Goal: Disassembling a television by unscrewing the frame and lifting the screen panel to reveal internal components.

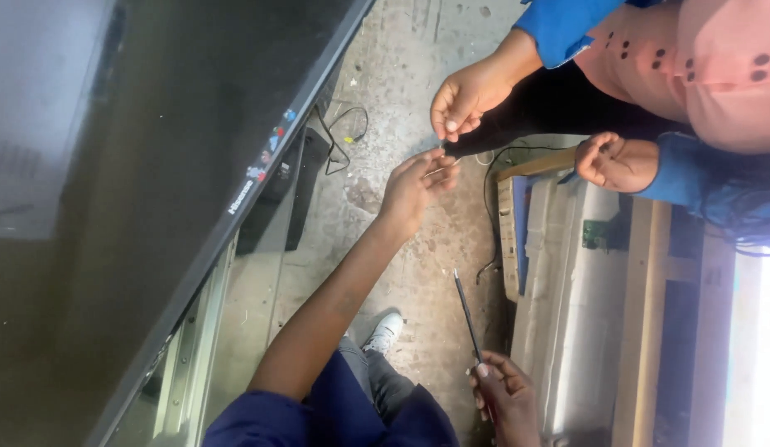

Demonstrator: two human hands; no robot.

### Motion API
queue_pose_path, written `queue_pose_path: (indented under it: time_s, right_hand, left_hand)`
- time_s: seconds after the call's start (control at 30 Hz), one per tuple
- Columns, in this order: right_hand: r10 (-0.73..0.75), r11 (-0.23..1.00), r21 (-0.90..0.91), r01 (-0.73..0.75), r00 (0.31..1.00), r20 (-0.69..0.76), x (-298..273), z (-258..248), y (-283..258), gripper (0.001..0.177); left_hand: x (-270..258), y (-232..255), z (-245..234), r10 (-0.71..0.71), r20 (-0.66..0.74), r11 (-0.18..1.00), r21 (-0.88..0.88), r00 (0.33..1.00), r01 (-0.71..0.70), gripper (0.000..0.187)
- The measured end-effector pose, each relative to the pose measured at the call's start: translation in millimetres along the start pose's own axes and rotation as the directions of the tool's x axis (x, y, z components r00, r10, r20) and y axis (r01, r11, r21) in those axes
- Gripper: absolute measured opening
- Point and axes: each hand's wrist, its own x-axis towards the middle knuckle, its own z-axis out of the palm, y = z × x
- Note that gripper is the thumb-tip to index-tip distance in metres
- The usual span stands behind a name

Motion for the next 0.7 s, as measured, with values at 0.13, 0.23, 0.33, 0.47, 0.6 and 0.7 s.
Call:
queue_pose_path:
  time_s: [0.13,0.23,0.33,0.47,0.6,0.7]
  right_hand:
    - [0.030,0.998,0.063,-0.031,0.999,0.016,18,-5,19,0.024]
    - [0.070,0.996,0.058,-0.068,0.997,-0.020,24,3,16,0.024]
    - [0.095,0.995,0.046,-0.094,0.995,-0.021,39,14,12,0.026]
    - [0.092,0.995,0.054,-0.090,0.994,-0.051,55,33,6,0.031]
    - [0.121,0.990,0.073,-0.117,0.991,-0.059,67,50,2,0.030]
    - [0.072,0.993,0.101,-0.064,0.995,-0.073,75,61,-7,0.030]
  left_hand:
    - [30,4,25,-0.227,-0.053,0.920,-0.339,0.972,0.196,0.042]
    - [43,0,28,-0.245,0.060,0.847,-0.472,0.968,0.244,0.042]
    - [82,-36,-3,-0.101,0.239,0.733,-0.638,0.966,0.235,0.027]
    - [104,-57,-22,-0.039,0.217,0.634,-0.749,0.975,0.192,0.029]
    - [90,-44,-21,-0.113,0.131,0.716,-0.676,0.985,0.172,0.027]
    - [76,-35,-20,0.012,0.278,0.784,-0.599,0.960,0.164,0.028]
